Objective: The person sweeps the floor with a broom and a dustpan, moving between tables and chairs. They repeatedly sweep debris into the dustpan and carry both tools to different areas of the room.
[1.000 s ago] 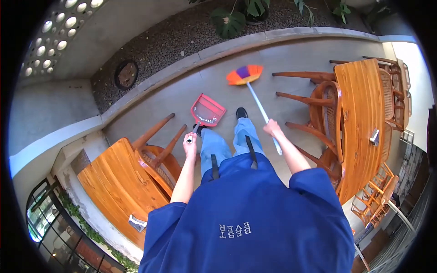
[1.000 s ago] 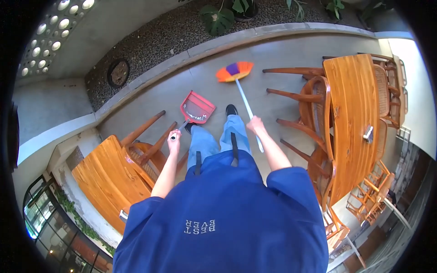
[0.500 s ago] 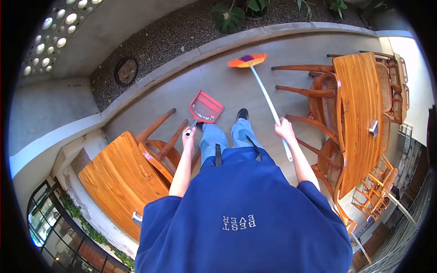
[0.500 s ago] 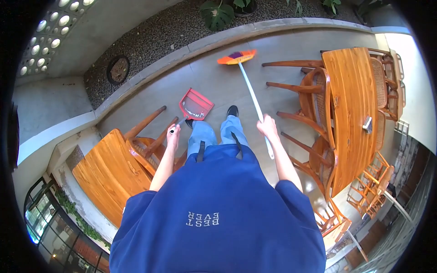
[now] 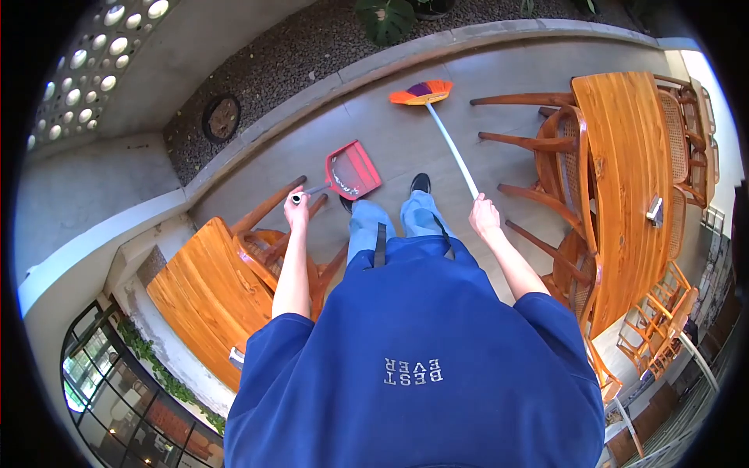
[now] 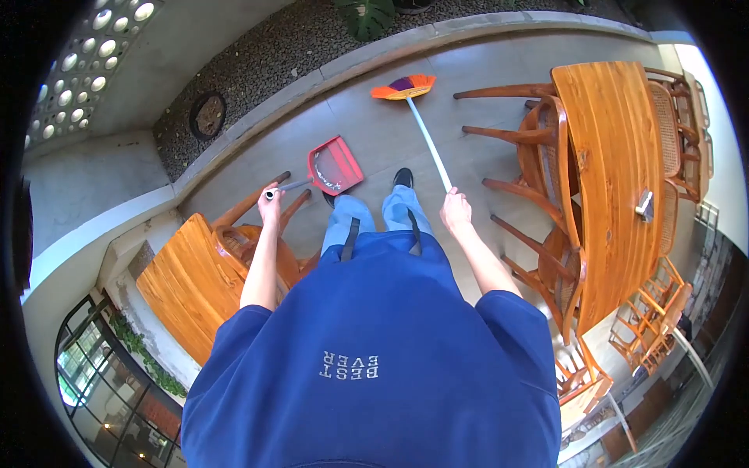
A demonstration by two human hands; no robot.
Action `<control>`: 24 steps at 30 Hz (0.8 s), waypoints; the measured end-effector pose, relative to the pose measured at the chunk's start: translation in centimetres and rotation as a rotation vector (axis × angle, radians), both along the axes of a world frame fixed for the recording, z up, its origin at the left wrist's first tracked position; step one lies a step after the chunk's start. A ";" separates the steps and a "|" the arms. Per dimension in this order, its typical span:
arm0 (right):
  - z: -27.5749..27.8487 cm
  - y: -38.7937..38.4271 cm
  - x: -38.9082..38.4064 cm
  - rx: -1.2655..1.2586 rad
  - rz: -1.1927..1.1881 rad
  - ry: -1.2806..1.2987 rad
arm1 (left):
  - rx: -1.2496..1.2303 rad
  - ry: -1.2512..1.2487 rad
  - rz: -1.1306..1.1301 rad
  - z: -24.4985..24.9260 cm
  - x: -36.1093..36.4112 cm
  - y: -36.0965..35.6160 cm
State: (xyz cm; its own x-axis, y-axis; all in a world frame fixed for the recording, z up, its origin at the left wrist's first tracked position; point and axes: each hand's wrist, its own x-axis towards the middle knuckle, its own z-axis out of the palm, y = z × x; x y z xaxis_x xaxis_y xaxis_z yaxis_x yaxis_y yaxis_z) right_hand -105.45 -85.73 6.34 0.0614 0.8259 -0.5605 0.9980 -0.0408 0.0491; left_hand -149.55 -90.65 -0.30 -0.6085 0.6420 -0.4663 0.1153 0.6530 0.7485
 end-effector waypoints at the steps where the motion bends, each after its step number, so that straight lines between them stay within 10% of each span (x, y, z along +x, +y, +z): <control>1: 0.3 -0.2 -0.2 -0.002 -0.011 0.006 | 0.075 0.042 -0.050 -0.9 -0.7 0.2; 12: 4.5 -5.3 -9.1 -0.170 -0.229 0.208 | 0.071 0.007 -0.191 -6.8 -4.4 6.4; 20: 5.5 -6.4 -11.9 -0.187 -0.456 0.304 | 0.023 0.091 -0.285 1.7 -6.1 11.6; 24: 6.3 -6.5 -13.4 -0.179 -0.486 0.321 | -0.071 0.113 -0.339 -2.8 -7.2 10.6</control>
State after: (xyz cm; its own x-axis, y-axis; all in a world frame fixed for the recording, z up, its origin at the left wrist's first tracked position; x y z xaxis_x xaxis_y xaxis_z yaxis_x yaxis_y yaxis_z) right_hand -118.88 -92.19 12.67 0.2127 0.6369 -0.7411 0.8333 -0.5143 -0.2029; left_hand -156.75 -80.08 -3.12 -0.4167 0.7850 -0.4584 0.4141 0.6129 0.6730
